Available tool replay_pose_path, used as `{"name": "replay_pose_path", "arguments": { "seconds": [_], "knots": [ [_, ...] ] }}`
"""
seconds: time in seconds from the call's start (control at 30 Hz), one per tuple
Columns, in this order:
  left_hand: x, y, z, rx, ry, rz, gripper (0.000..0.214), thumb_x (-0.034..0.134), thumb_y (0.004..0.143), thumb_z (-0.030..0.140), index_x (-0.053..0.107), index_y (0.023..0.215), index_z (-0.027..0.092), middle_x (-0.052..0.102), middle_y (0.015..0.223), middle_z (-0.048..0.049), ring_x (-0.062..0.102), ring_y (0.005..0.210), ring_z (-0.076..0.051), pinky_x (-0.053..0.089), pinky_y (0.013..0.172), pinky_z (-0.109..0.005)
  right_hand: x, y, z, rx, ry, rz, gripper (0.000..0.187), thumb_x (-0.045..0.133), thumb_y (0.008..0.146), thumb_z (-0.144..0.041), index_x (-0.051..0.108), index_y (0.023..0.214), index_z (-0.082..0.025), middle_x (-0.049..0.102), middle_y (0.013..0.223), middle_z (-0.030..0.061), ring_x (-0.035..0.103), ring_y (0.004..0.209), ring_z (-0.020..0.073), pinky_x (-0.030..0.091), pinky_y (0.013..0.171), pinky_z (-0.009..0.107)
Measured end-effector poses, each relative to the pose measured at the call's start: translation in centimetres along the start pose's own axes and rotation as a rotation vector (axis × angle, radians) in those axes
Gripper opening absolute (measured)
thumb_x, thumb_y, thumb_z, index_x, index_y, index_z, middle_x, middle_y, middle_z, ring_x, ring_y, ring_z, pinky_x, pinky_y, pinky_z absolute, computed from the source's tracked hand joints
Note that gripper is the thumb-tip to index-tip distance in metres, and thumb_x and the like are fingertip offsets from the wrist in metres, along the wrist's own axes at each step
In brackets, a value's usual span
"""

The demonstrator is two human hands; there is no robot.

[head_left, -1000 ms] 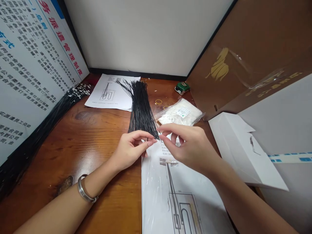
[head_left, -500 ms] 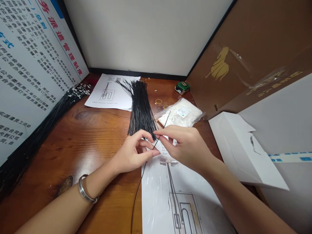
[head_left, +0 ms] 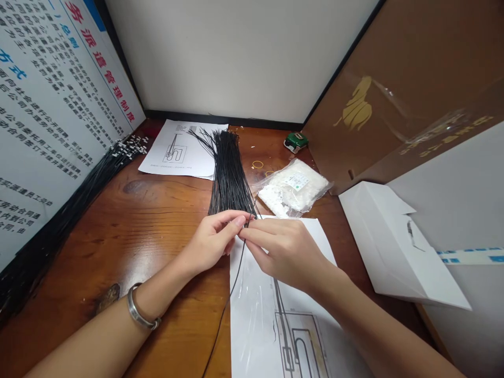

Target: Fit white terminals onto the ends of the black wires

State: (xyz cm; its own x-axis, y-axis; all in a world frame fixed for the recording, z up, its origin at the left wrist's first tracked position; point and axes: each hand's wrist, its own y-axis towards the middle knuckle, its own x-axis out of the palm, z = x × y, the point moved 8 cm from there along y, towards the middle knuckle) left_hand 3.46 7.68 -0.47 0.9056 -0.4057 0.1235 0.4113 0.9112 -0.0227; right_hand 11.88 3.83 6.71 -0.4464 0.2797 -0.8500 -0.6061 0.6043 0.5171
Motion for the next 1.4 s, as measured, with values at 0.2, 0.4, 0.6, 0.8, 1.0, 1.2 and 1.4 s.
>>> {"name": "replay_pose_path", "arguments": {
  "seconds": [0.2,0.4,0.6,0.8,1.0,1.2,1.4],
  "knots": [
    [0.1,0.0,1.0,0.04,0.058,0.004,0.027,0.058,0.086,0.038,0.072,0.09,0.015,0.051,0.054,0.0033,0.036,0.044,-0.007,0.029,0.042,-0.022,0.7,-0.1,-0.7,-0.041,0.125,-0.052,0.027,0.044,0.083,-0.005,0.064,0.071,-0.018,0.059,0.058,-0.0023,0.051,0.051,0.0107,0.032,0.048,0.025],
    [-0.6,0.2,0.7,0.025,0.002,0.086,0.022,0.061,0.084,0.035,0.069,0.084,0.015,0.063,0.069,-0.0011,0.042,0.048,-0.007,0.032,0.043,-0.022,1.0,-0.3,-0.9,-0.04,0.312,-0.192,0.025,0.046,0.084,-0.008,0.067,0.075,-0.018,0.061,0.056,-0.002,0.053,0.05,0.0113,0.036,0.049,0.025],
    [-0.4,0.1,0.2,-0.004,-0.072,0.093,0.021,0.064,0.082,0.032,0.066,0.093,0.015,0.058,0.061,0.0027,0.037,0.044,-0.005,0.028,0.042,-0.021,-1.7,0.2,2.8,0.255,0.504,0.026,0.014,0.058,0.082,-0.014,0.071,0.08,-0.019,0.072,0.071,0.0006,0.059,0.057,0.011,0.044,0.052,0.024],
    [0.2,0.0,-0.1,-0.023,-0.055,0.031,0.019,0.063,0.083,0.031,0.065,0.096,0.016,0.059,0.063,0.0028,0.037,0.046,-0.005,0.028,0.046,-0.022,-0.9,-1.4,6.1,0.776,0.704,0.183,0.008,0.069,0.078,-0.025,0.074,0.081,-0.02,0.07,0.065,0.0011,0.059,0.048,0.0119,0.047,0.045,0.025],
    [0.1,0.0,-0.1,-0.033,-0.046,0.044,0.02,0.06,0.085,0.036,0.061,0.079,0.016,0.062,0.07,0.0008,0.041,0.05,-0.006,0.031,0.05,-0.022,1.0,-1.9,6.4,0.916,0.924,0.136,0.017,0.069,0.078,-0.034,0.068,0.082,-0.017,0.072,0.071,0.0038,0.062,0.046,0.012,0.042,0.039,0.022],
    [0.1,0.0,0.0,-0.021,-0.014,0.047,0.023,0.059,0.086,0.036,0.062,0.077,0.015,0.061,0.068,0.0009,0.041,0.05,-0.006,0.032,0.051,-0.022,2.0,-1.9,6.1,0.908,0.955,0.092,0.015,0.068,0.078,-0.032,0.069,0.078,-0.017,0.066,0.061,0.0002,0.054,0.045,0.0084,0.041,0.042,0.021],
    [0.1,0.1,-0.1,-0.033,-0.081,0.064,0.023,0.064,0.082,0.038,0.061,0.089,0.016,0.062,0.062,0.0016,0.039,0.046,-0.006,0.029,0.046,-0.022,2.2,-2.5,6.9,1.005,0.966,0.11,0.014,0.072,0.073,-0.031,0.072,0.078,-0.018,0.065,0.062,0.0004,0.048,0.045,0.0064,0.041,0.043,0.021]
  ]
}}
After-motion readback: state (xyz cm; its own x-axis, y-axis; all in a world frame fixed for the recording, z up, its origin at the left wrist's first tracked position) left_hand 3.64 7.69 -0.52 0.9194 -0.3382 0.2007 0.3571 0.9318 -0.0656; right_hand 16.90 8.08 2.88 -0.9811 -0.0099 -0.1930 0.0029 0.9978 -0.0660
